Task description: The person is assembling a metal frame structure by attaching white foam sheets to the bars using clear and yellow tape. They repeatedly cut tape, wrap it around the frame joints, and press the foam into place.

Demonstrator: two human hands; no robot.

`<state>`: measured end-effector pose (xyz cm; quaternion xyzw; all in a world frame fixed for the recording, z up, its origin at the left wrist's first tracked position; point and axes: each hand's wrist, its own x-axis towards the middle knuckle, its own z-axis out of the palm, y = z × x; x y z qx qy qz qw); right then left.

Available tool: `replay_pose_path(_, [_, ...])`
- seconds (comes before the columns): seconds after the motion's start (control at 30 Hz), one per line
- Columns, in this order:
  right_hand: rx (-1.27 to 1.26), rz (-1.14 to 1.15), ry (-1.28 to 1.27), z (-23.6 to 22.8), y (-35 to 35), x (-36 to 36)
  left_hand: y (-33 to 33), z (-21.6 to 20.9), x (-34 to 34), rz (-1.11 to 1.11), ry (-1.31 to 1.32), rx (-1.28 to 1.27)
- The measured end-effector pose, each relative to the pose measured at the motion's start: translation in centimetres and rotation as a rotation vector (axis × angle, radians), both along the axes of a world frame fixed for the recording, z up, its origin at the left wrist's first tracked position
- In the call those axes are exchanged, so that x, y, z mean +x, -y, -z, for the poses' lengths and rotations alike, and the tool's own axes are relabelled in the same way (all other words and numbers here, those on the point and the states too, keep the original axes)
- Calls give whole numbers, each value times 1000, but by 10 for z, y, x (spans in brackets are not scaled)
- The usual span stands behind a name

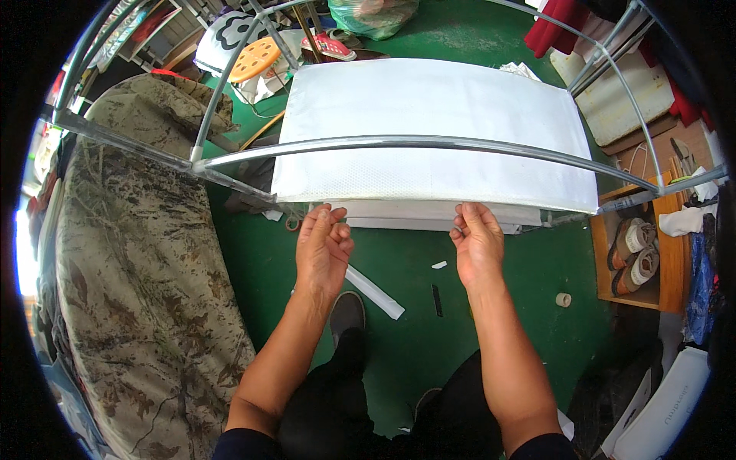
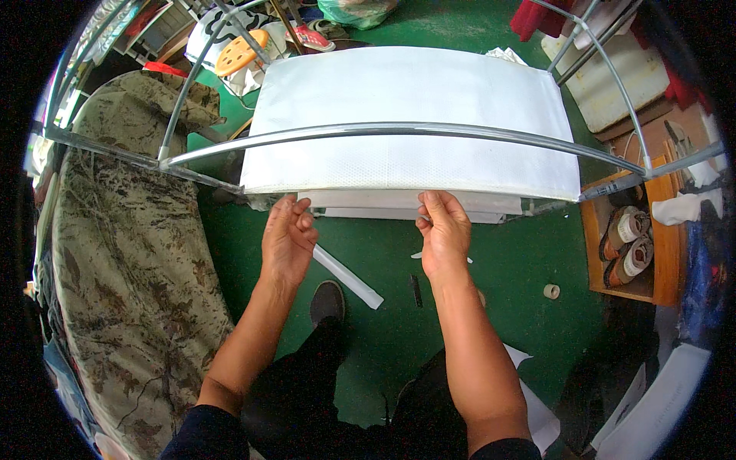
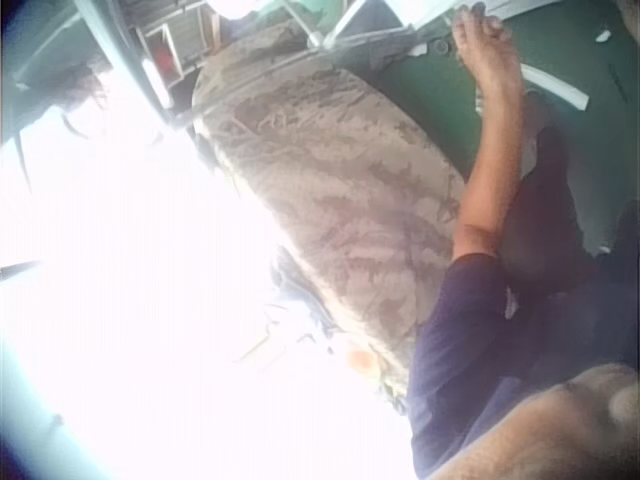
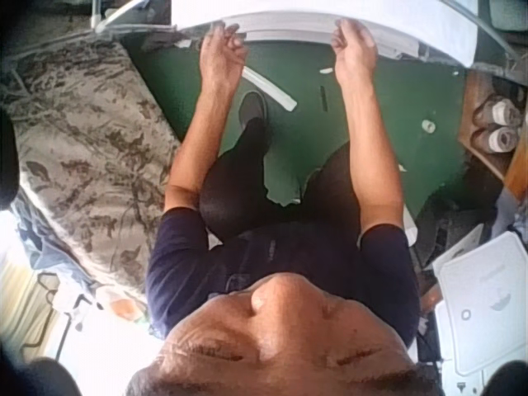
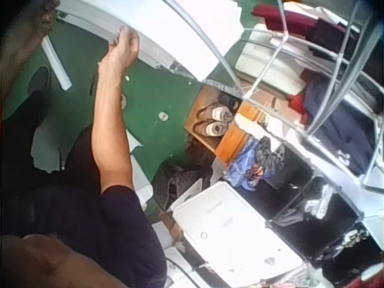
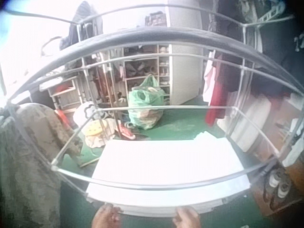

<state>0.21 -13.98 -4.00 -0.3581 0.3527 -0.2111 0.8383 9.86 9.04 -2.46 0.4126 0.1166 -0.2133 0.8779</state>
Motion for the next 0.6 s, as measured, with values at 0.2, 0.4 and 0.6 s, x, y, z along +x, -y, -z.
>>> replay_pose_path(0.2, [-16, 1, 13, 0, -1, 2, -2, 0, 16, -72, 8, -61])
replay_pose_path(0.4, [-18, 23, 3, -2, -2, 5, 0, 2, 24, -114, 7, -59])
replay_pose_path(0.6, [-33, 38, -15, -1, -3, 8, 1, 3, 30, -164, -24, -44])
